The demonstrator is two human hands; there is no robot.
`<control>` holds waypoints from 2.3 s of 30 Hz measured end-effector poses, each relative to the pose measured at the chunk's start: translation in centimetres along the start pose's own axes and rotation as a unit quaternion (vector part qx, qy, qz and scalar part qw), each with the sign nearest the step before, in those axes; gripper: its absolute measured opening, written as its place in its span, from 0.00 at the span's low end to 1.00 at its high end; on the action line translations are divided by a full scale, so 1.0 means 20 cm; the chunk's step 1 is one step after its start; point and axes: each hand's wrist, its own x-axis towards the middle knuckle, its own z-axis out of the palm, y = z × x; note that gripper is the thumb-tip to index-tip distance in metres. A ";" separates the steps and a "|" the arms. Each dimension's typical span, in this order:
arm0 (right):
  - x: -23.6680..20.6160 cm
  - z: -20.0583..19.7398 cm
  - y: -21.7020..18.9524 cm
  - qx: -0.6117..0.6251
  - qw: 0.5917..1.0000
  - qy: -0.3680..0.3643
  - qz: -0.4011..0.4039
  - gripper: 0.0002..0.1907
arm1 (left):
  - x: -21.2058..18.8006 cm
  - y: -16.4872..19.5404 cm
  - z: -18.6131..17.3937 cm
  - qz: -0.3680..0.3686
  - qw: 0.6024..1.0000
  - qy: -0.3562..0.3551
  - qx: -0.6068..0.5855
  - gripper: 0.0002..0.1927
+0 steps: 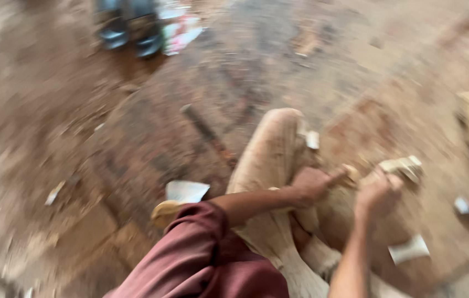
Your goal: The person sits cross-legged on the floor and carves a decorative wooden piece using a small hand tool. They hold the piece with one hand and carefully shape its curves and details with the other, occasionally repositioning the wood to access different areas.
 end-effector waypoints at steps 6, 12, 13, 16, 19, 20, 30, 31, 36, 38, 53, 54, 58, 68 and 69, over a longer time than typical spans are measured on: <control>0.01 -0.07 -0.17 0.026 0.998 0.026 0.058 0.18 | -0.07 0.01 -0.15 0.059 0.994 0.082 0.044 0.42; 0.02 -0.08 -0.29 0.017 0.986 -0.042 0.162 0.14 | -0.07 -0.01 -0.25 0.030 0.993 0.024 0.115 0.44; 0.04 -0.09 -0.31 -0.045 0.980 -0.082 0.178 0.13 | -0.07 -0.02 -0.26 0.014 0.993 0.002 0.117 0.44; 0.06 -0.11 -0.34 0.055 0.983 0.053 0.170 0.19 | -0.07 -0.03 -0.28 0.004 0.988 -0.013 0.155 0.42; 0.04 -0.10 -0.33 0.078 0.980 0.083 0.163 0.16 | -0.06 -0.02 -0.32 -0.025 0.987 -0.066 0.143 0.35; 0.03 -0.09 -0.32 0.062 0.982 0.050 0.171 0.15 | -0.05 -0.02 -0.33 0.008 0.989 -0.033 0.146 0.35; 0.04 -0.04 -0.27 0.070 0.982 0.010 0.175 0.17 | -0.05 0.01 -0.36 0.001 0.986 -0.045 0.159 0.35; 0.05 -0.04 -0.26 0.103 0.977 -0.024 0.186 0.14 | -0.05 0.01 -0.36 -0.002 0.985 -0.055 0.164 0.39; 0.05 -0.02 -0.22 -0.025 0.992 0.065 0.102 0.20 | -0.05 0.02 -0.34 0.001 0.985 -0.041 0.167 0.40; 0.05 -0.01 -0.21 0.010 0.991 0.021 0.135 0.16 | -0.05 0.02 -0.32 0.019 0.987 -0.018 0.161 0.41; 0.11 -0.08 -0.09 0.075 0.993 0.044 0.077 0.10 | -0.06 0.05 -0.34 -0.006 0.991 -0.060 0.123 0.45; 0.12 -0.08 -0.08 0.062 0.994 0.074 0.049 0.11 | -0.06 0.04 -0.33 -0.013 0.990 -0.064 0.126 0.45; 0.14 -0.04 -0.03 0.122 0.983 -0.024 0.136 0.12 | -0.05 0.04 -0.33 -0.022 0.987 -0.072 0.141 0.46; 0.21 -0.05 0.04 0.105 0.977 -0.043 0.178 0.07 | -0.05 0.05 -0.34 -0.013 0.989 -0.061 0.134 0.46; 0.22 -0.06 0.05 0.120 0.971 -0.046 0.201 0.07 | -0.05 0.05 -0.34 0.020 0.991 -0.016 0.130 0.45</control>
